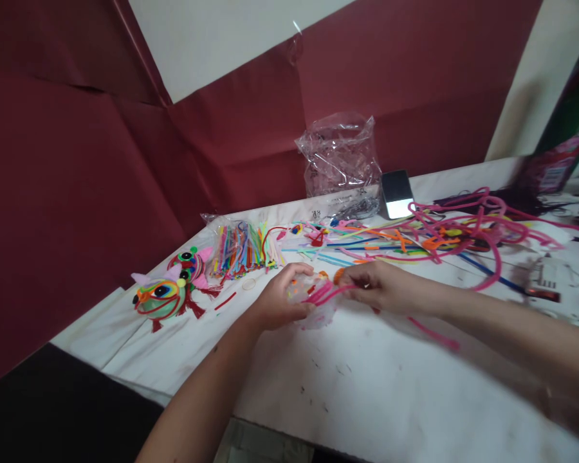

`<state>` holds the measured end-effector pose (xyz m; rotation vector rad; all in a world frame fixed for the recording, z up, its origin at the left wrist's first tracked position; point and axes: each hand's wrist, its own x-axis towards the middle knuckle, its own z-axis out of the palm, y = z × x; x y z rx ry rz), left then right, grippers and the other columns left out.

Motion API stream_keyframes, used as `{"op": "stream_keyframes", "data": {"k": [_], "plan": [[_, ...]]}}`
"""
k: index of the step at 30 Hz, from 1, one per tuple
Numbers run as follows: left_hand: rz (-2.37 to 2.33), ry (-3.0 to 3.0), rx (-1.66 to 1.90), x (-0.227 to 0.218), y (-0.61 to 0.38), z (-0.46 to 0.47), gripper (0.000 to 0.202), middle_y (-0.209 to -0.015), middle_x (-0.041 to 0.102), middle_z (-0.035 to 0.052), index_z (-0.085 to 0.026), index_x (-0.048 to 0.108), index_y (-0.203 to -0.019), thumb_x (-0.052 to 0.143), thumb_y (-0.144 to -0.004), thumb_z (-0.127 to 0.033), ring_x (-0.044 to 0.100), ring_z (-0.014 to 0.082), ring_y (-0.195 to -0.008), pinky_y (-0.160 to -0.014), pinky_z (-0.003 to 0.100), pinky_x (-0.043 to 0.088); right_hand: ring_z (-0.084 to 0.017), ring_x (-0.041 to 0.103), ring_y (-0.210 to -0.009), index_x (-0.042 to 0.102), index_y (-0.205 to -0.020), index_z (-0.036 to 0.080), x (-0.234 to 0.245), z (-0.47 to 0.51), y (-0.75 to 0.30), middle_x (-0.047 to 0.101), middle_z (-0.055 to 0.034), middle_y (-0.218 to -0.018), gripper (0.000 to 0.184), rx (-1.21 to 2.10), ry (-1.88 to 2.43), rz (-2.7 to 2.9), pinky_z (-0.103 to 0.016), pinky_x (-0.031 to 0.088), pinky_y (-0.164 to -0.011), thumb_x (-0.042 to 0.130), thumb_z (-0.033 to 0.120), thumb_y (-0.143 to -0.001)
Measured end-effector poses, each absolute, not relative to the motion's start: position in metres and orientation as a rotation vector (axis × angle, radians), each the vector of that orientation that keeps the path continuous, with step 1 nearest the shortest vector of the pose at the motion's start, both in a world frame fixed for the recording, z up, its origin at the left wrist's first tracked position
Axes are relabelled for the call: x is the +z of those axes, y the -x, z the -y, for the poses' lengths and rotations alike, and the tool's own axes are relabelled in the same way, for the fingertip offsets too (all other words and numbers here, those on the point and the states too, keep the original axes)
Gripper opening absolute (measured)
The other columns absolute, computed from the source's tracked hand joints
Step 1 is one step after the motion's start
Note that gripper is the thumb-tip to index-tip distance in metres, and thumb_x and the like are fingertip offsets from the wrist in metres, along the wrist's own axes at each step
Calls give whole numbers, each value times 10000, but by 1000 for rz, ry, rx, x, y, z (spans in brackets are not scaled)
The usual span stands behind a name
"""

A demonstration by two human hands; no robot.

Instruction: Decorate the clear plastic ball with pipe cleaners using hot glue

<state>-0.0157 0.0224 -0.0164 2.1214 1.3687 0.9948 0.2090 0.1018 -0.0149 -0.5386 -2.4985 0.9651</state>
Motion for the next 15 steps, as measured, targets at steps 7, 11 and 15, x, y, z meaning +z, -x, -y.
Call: {"op": "stream_keyframes", "data": {"k": [7,11,15], "plan": [[-1432,-2207,956,-16,10,-21,518,-1230,524,84,-199,494,-1103,710,-637,-261,484,258,-1171,-999,377,372,-121,426,-540,457,-643,220,-25,-82,-194,450,37,-585,186,868,558,2366,-243,345,-517,461,300,-810],[-1456,-2215,976,-16,6,-19,495,-1198,533,77,-198,491,-1076,698,-626,-221,500,245,-1145,-982,360,383,-130,423,-544,451,-673,223,-33,-79,-192,467,31,-602,146,822,590,2308,-254,342,-528,470,290,-801],[-1502,-2213,976,-13,1,-16,469,-1175,538,74,-198,488,-1046,678,-617,-176,512,232,-1117,-961,348,395,-128,418,-541,437,-655,228,-37,-76,-191,455,38,-588,150,795,607,2272,-250,325,-519,494,275,-785]]}}
